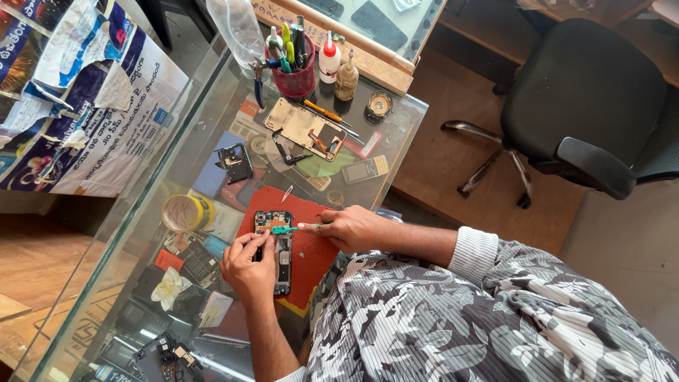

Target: The person repairs a smartphone by cleaning the interior chassis with a brush and applying adhesive to the frame.

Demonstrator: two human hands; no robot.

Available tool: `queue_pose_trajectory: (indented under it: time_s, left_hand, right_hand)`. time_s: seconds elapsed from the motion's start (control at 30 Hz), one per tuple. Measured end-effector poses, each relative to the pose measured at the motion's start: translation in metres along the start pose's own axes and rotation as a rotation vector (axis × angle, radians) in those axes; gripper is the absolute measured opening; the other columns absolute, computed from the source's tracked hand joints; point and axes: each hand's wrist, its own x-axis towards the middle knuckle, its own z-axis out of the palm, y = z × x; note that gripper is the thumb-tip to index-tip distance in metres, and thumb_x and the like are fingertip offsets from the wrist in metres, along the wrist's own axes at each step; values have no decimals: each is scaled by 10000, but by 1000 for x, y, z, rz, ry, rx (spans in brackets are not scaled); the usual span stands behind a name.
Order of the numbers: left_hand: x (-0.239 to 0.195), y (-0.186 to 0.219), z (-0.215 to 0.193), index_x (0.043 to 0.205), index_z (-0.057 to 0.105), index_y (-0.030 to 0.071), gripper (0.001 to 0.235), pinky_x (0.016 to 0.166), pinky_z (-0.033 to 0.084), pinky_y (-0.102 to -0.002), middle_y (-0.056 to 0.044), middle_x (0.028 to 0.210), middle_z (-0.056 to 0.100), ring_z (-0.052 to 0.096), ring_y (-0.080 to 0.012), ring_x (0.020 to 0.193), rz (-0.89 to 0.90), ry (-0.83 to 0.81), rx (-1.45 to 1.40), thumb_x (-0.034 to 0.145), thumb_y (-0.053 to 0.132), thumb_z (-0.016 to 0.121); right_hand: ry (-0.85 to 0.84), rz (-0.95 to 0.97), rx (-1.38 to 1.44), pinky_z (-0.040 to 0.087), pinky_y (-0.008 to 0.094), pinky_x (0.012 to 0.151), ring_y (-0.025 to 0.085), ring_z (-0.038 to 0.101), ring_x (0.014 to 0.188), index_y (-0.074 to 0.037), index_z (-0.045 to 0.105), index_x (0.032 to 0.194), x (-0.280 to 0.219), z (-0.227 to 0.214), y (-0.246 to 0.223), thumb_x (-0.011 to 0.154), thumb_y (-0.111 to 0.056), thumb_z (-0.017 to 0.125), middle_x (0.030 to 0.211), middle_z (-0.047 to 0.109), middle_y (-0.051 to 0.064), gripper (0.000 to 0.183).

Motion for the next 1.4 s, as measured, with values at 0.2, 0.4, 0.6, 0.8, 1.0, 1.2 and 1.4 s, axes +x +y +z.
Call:
queue_pose_trajectory:
  time_s: [0.2, 0.4, 0.6, 0.8, 1.0, 1.2, 1.4]
  left_hand:
    - [10, -1, -3, 913, 805, 138, 108, 756, 485, -372, 11, 886, 712, 633, -213, 797, -78, -68, -65, 819, 166, 850]
    - [17, 8, -2, 887, 767, 130, 179, 736, 490, -402, 19, 785, 693, 627, -207, 730, -204, -114, 32, 741, 181, 858]
    - [31, 2, 0, 933, 741, 124, 263, 702, 524, -397, 18, 763, 690, 672, -205, 722, -410, -268, 17, 720, 224, 861]
    - [39, 0, -2, 936, 732, 115, 277, 681, 546, -373, 14, 759, 702, 697, -201, 707, -473, -359, 22, 731, 256, 853]
    - [46, 2, -1, 949, 743, 139, 310, 677, 542, -376, 6, 785, 734, 705, -204, 734, -508, -426, 96, 716, 294, 875]
    - [43, -7, -5, 927, 740, 120, 303, 682, 550, -373, -7, 757, 721, 701, -208, 702, -487, -422, 33, 720, 305, 860]
    - [45, -8, -4, 907, 722, 96, 311, 672, 547, -374, -13, 749, 700, 685, -205, 691, -480, -447, 29, 708, 294, 858]
  right_hand:
    - [14, -15, 6, 507, 450, 517, 330, 635, 592, -278, 488, 1546, 0, 0, 1, 835, -43, 635, 920, 648, 110, 763]
    - [-2, -8, 6, 507, 441, 516, 315, 634, 588, -263, 502, 1540, 2, 0, 2, 843, -34, 627, 898, 640, 104, 744]
    - [19, -38, 18, 517, 439, 541, 317, 645, 616, -226, 532, 1516, 4, 2, 5, 838, -32, 631, 899, 644, 107, 712]
    - [16, -38, 33, 523, 445, 558, 328, 651, 631, -217, 552, 1505, 3, -3, 3, 824, -20, 633, 902, 657, 113, 714]
    - [26, -52, 61, 524, 459, 569, 346, 664, 692, -203, 553, 1503, 6, -3, 1, 828, -24, 631, 899, 653, 130, 703]
    - [54, -85, 73, 521, 457, 568, 350, 661, 695, -197, 543, 1499, 7, -1, 5, 816, -45, 640, 885, 648, 131, 706]
    - [15, -45, 77, 515, 454, 558, 326, 651, 648, -249, 513, 1536, 5, -1, 9, 865, -45, 621, 835, 640, 108, 709]
